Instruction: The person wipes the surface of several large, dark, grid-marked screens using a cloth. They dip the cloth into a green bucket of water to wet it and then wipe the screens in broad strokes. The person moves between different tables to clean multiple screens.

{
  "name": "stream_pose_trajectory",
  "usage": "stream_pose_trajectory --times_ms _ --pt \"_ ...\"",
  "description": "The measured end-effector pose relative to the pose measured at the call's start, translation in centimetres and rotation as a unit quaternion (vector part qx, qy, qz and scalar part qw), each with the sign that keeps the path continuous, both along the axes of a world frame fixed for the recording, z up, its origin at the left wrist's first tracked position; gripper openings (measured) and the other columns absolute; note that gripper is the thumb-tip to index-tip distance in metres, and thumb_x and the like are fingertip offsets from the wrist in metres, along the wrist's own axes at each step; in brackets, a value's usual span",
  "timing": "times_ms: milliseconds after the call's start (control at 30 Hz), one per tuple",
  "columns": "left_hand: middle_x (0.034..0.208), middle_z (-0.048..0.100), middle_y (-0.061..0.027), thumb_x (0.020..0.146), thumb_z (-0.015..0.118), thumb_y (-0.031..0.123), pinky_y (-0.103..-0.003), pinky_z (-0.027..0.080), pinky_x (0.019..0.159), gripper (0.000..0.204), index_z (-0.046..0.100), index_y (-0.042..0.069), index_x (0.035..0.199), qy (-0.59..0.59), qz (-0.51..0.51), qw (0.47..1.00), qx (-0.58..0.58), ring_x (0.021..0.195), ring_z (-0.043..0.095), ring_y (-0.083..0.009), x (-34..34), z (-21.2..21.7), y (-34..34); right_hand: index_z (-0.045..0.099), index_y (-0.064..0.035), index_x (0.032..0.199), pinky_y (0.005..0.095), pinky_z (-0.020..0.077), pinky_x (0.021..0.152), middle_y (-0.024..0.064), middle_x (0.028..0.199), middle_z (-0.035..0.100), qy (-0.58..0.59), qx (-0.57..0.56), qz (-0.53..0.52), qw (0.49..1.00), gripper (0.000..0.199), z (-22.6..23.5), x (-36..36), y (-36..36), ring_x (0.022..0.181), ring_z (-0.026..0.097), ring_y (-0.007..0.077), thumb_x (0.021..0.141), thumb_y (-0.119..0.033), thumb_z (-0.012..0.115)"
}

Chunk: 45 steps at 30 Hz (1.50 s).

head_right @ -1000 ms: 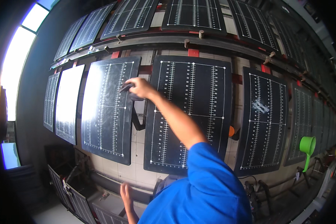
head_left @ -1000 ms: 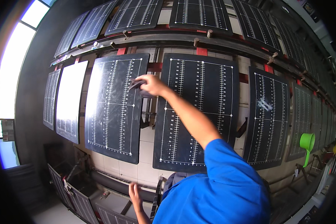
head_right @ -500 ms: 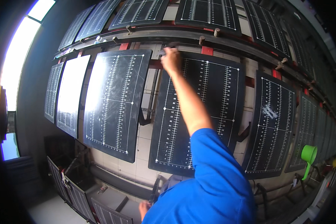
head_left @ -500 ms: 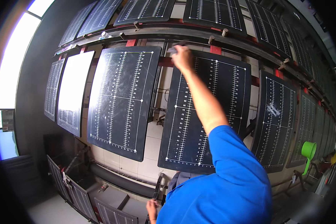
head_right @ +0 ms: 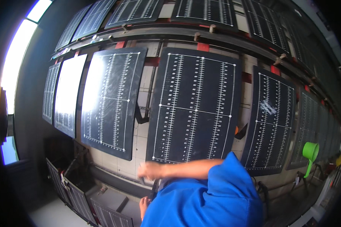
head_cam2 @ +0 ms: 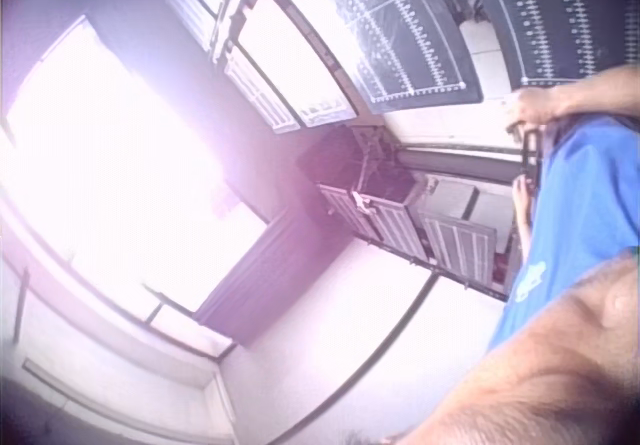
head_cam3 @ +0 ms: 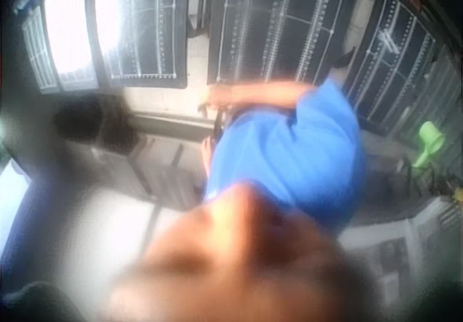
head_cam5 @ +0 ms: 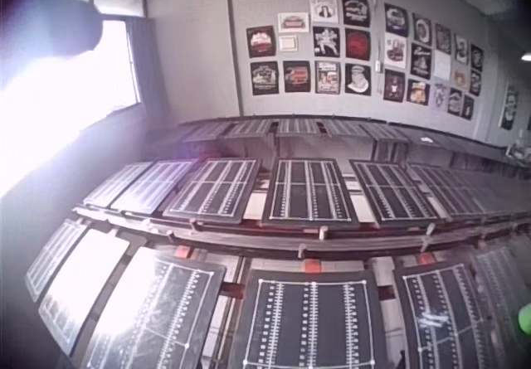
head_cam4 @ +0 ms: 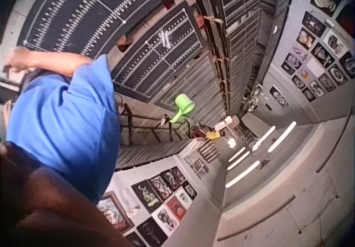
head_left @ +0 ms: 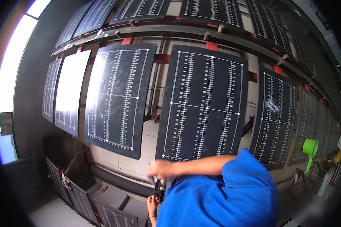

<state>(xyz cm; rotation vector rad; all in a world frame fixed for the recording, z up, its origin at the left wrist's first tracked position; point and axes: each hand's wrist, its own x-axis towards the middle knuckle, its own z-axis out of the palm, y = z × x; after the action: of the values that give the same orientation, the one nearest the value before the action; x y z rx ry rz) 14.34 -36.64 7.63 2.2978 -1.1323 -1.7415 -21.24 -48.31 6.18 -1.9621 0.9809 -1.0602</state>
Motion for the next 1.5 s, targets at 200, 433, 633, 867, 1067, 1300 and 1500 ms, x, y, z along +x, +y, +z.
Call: stream_pose_trajectory --times_ms 200,433,633,867,1067,1300,1500 --pt "0.082 0.065 -0.0081 0.103 0.053 0.023 -0.029 0.052 0.054 0.024 0.062 0.001 0.108 -0.009 -0.075 0.997 -0.018 0.061 0.061 -0.0151 2.5 -0.3 0.4 0.071 -0.0141 0.095 0.0392 0.0494 0.078 0.0065 0.094 0.067 0.242 -0.153 -0.433 0.855 0.029 1.5 -34.2 -12.8 0.088 0.062 0.0257 0.074 -0.001 0.057" --pt "0.087 0.068 -0.0093 0.103 0.050 0.031 -0.032 0.055 0.060 0.031 0.062 0.003 0.110 -0.048 -0.145 0.988 0.006 0.072 0.067 -0.0192 4.1 -1.1 -6.7 0.065 -0.0079 0.113 0.0480 0.0482 0.091 0.0188 0.105 0.065 0.367 0.088 -0.740 0.556 0.032 -1.0 -55.0 2.0 0.103 0.060 0.0394 0.084 -0.021 0.065" --pt "0.091 0.068 -0.0104 0.106 0.043 0.038 -0.031 0.053 0.061 0.039 0.062 0.004 0.111 0.013 -0.238 0.971 -0.002 0.073 0.066 -0.0198 3.8 -4.3 -17.6 0.067 0.0029 0.114 0.0498 0.0490 0.094 0.0291 0.111 0.067 0.191 0.255 -0.829 0.459 0.060 -2.1 -46.3 10.1 0.106 0.063 0.0461 0.094 -0.051 0.049" --pt "0.092 0.068 -0.0119 0.106 0.040 0.043 -0.032 0.052 0.064 0.045 0.059 0.002 0.116 0.068 -0.329 0.941 0.036 0.074 0.067 -0.0203 3.7 -10.3 -29.0 0.064 0.0023 0.117 0.0475 0.0491 0.092 0.0287 0.110 0.067 0.146 0.302 -0.824 0.456 0.059 -0.3 -17.7 23.9 0.106 0.062 0.0451 0.097 -0.052 0.052" --pt "0.090 0.068 -0.0107 0.106 0.040 0.042 -0.032 0.052 0.065 0.045 0.059 0.003 0.115 0.107 -0.342 0.933 0.033 0.074 0.066 -0.0197 6.4 -10.8 -35.6 0.066 0.0089 0.108 0.0384 0.0469 0.099 0.0258 0.109 0.069 0.040 0.580 -0.668 0.465 0.066 0.5 10.0 37.2 0.104 0.064 0.0332 0.084 -0.053 0.071" --pt "0.090 0.069 -0.0111 0.103 0.046 0.043 -0.033 0.052 0.060 0.043 0.061 0.004 0.113 0.036 -0.364 0.929 0.054 0.072 0.068 -0.0213 17.0 -11.3 -42.7 0.063 0.0014 0.112 0.0387 0.0508 0.082 0.0164 0.100 0.068 -0.083 0.139 -0.950 0.269 0.038 -1.3 -0.1 31.7 0.092 0.065 0.0232 0.091 -0.030 0.066" --pt "0.093 0.068 -0.0102 0.103 0.044 0.043 -0.035 0.052 0.060 0.041 0.060 0.007 0.115 0.029 -0.264 0.964 0.017 0.072 0.067 -0.0231 21.8 -10.0 -45.1 0.058 -0.0046 0.095 0.0470 0.0451 0.089 0.0187 0.101 0.056 0.122 0.082 -0.653 0.743 0.023 0.1 13.9 -2.3 0.098 0.055 0.0388 0.077 -0.013 0.069"
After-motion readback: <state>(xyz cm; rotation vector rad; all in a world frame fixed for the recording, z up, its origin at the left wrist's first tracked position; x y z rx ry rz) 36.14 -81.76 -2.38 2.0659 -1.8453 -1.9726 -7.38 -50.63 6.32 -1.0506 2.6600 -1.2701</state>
